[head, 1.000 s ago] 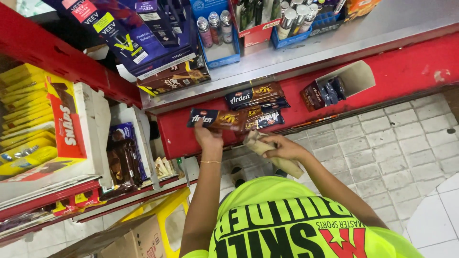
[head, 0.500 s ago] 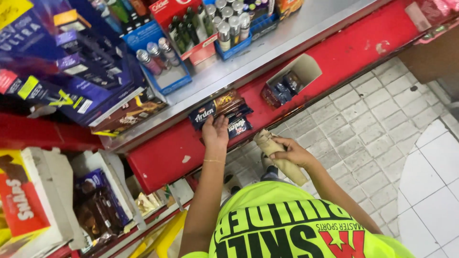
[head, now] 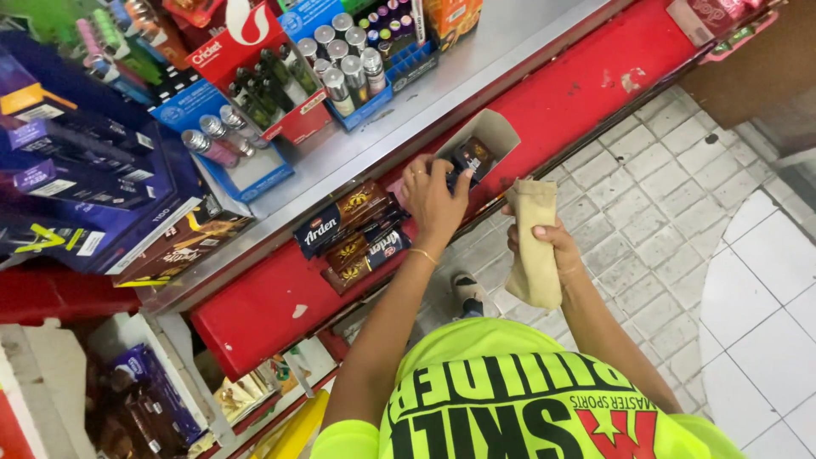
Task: Wiping chocolate bars with a cloth and organizing them into a display box on a store counter.
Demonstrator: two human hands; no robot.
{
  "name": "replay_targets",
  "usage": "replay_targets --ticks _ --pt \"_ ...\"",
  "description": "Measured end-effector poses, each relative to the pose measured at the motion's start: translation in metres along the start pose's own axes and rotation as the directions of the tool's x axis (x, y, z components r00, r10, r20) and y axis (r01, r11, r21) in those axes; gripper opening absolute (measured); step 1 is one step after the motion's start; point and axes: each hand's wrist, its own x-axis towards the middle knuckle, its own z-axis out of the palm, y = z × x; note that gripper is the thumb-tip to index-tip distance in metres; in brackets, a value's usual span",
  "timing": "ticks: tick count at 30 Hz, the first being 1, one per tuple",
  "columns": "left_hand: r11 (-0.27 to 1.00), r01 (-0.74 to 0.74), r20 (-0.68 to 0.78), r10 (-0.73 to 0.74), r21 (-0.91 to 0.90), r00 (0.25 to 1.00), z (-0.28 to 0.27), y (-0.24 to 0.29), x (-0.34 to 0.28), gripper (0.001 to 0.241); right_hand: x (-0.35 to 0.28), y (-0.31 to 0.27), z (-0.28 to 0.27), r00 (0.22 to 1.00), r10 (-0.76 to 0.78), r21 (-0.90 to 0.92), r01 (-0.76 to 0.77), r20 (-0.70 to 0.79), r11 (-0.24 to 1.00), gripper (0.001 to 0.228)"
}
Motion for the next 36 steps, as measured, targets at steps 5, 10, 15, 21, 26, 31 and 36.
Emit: replay_targets --ticks 5,10,15,21,26,31,36 --pt "0.987 0.108 0.141 -0.125 0.118 0.982 0.021 0.006 0.024 0.048 -0.010 -0.013 -0.056 0.993 0.004 0.001 -0.004 -0.117 1.000 0.070" --pt "0.966 0.160 0.223 -0.206 0.205 0.953 0.027 0.024 0.022 0.061 -0.015 -0.039 -0.072 0.976 0.033 0.111 -0.009 -0.215 0.994 0.065" --pt "0.972 0.119 0.154 -0.151 0.201 0.976 0.027 0.021 0.033 0.032 0.021 -0.048 -0.095 0.976 0.084 0.186 -0.047 -0.200 0.981 0.062" --pt "0.888 0.113 -0.055 -0.153 -0.445 0.987 -0.073 0.028 0.018 0.028 0.069 -0.066 0.048 0.976 -0.181 -0.689 0.046 -0.124 0.723 0.062" --pt "0.698 0.193 0.014 -0.253 -0.689 0.967 -0.105 0.008 -0.005 0.020 0.069 -0.026 0.131 0.893 -0.100 -0.857 0.450 0.439 0.250 0.057" --pt "0.382 0.322 0.123 -0.463 -0.866 0.878 -0.149 -0.035 -0.042 0.016 0.074 0.007 0.144 0.894 0.016 -0.889 0.442 0.447 0.120 0.047" --pt "0.206 0.117 -0.055 -0.679 -0.972 0.732 -0.179 -0.090 -0.074 0.011 0.106 0.036 0.113 0.924 0.071 -0.882 0.332 0.375 0.334 0.047"
